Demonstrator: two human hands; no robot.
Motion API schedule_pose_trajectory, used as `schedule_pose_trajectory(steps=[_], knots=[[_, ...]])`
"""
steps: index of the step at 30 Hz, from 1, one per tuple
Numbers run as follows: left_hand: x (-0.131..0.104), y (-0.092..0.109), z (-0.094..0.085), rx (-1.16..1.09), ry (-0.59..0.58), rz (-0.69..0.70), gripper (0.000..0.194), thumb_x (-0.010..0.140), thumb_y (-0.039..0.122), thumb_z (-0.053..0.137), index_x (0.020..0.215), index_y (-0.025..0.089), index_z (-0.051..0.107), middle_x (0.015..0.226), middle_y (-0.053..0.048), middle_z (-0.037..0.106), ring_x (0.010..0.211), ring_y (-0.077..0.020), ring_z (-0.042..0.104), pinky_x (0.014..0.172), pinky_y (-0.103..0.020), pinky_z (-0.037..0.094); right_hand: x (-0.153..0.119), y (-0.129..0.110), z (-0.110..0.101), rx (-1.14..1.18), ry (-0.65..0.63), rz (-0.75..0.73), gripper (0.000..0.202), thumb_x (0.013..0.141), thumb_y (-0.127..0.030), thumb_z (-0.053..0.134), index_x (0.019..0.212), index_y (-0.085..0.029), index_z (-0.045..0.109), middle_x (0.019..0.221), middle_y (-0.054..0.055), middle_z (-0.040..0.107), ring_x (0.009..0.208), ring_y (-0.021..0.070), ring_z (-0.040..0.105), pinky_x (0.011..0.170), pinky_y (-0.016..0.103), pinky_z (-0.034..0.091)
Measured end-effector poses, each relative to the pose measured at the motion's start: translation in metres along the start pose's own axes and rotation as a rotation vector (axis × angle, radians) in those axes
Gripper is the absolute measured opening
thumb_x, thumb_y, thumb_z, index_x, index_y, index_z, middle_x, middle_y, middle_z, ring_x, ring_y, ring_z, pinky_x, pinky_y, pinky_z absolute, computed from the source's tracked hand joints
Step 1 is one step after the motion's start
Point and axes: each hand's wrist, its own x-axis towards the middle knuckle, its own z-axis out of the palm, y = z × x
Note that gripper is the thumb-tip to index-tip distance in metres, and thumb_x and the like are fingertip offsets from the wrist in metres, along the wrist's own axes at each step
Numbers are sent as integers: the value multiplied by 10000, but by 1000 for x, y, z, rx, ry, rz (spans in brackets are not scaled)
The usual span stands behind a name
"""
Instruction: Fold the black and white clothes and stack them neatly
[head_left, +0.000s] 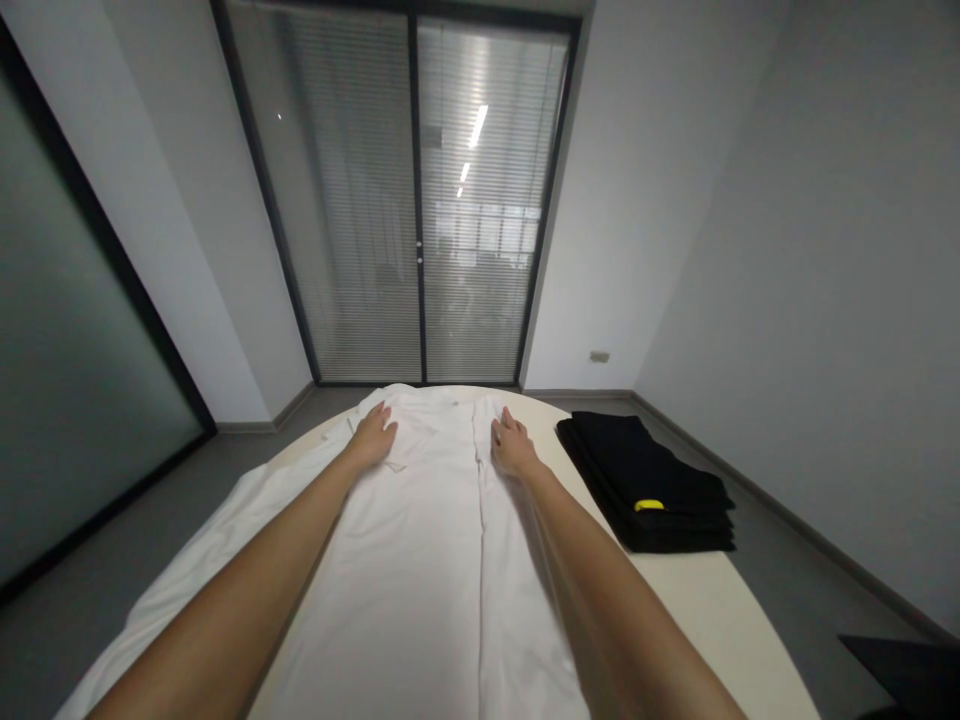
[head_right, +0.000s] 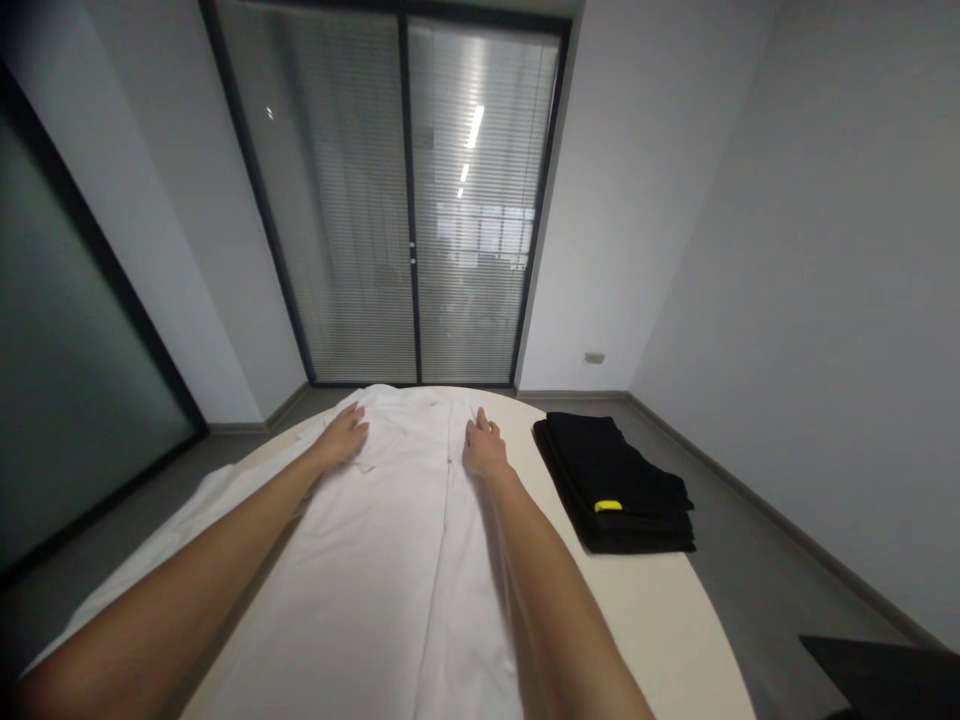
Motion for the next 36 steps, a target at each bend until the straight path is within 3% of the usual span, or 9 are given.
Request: schedule_pose_trajectory(steps=[7, 11, 14, 17, 19, 22, 28, 31, 36], knots=[[-32, 9, -5, 97, -4, 13, 432, 885, 265, 521, 1275, 110, 622, 1516, -176, 418, 1428, -341, 363, 1195, -451, 260, -29, -4, 0, -34, 34, 4, 360, 967, -283, 447, 1287, -236, 607, 1533, 135, 403, 1325, 344, 433, 1028, 520, 410], [-68, 37, -8, 92, -32, 102, 381, 902, 253, 496, 1243, 144, 624, 1416, -159, 499, 1319, -321, 475, 1144, -442, 327, -47, -7, -11, -12, 67, -28, 302, 951, -250, 453, 1132, -195, 687, 1223, 142, 631, 1138, 279, 565, 963, 406, 444], [-105, 66, -8, 40, -236, 234, 293, 895, 245, 506, 1119, 184, 686, 1066, -84, 693, 964, -229, 651, 908, -340, 496, -63, -9, -18, 15, 48, -81, 277, 940, -233, 469, 1076, -196, 707, 1081, 101, 680, 1021, 221, 615, 927, 329, 450], [-149, 93, -14, -22, -507, 380, 212, 830, 224, 588, 978, 230, 739, 805, -2, 701, 723, -167, 638, 698, -253, 500, -82, -7, -25, 53, 17, -174, 279, 925, -206, 497, 1101, -221, 712, 1093, 70, 684, 1035, 197, 615, 934, 291, 441], [-180, 107, -22, -117, -784, 575, 273, 777, 195, 652, 1031, 239, 741, 915, -13, 703, 819, -175, 640, 744, -256, 496, -96, -3, -31, 94, -4, -264, 296, 906, -177, 516, 1123, -226, 712, 1132, 71, 679, 1086, 203, 602, 968, 298, 431], [-220, 120, -31, -202, -980, 820, 315, 714, 297, 801, 1027, 285, 767, 1134, -47, 652, 1033, -227, 605, 912, -334, 481, -116, 5, -39, 147, -52, -374, 316, 889, -185, 548, 1165, -218, 700, 1207, 88, 664, 1144, 222, 588, 1025, 339, 420], [-270, 132, -32, -283, -984, 1003, 223, 723, 290, 808, 944, 309, 784, 1380, -15, 575, 1333, -323, 434, 1094, -486, 345, -149, 23, -35, 164, -80, -407, 371, 922, -271, 551, 1274, -203, 647, 1355, 121, 607, 1283, 252, 530, 1097, 412, 397], [-279, 134, -28, -397, -1017, 1022, 102, 805, 214, 693, 884, 257, 740, 1132, -12, 715, 1161, -243, 588, 1043, -400, 399, -156, 28, -29, 169, -27, -425, 371, 960, -314, 511, 1294, -211, 635, 1416, 121, 567, 1333, 241, 497, 1130, 424, 373], [-283, 135, -28, -327, -909, 936, 315, 751, 257, 681, 1061, 229, 632, 967, -28, 704, 891, -204, 640, 842, -317, 472, -159, 28, -28, 180, -7, -444, 374, 980, -337, 481, 1288, -197, 641, 1407, 123, 578, 1322, 223, 517, 1141, 400, 375]])
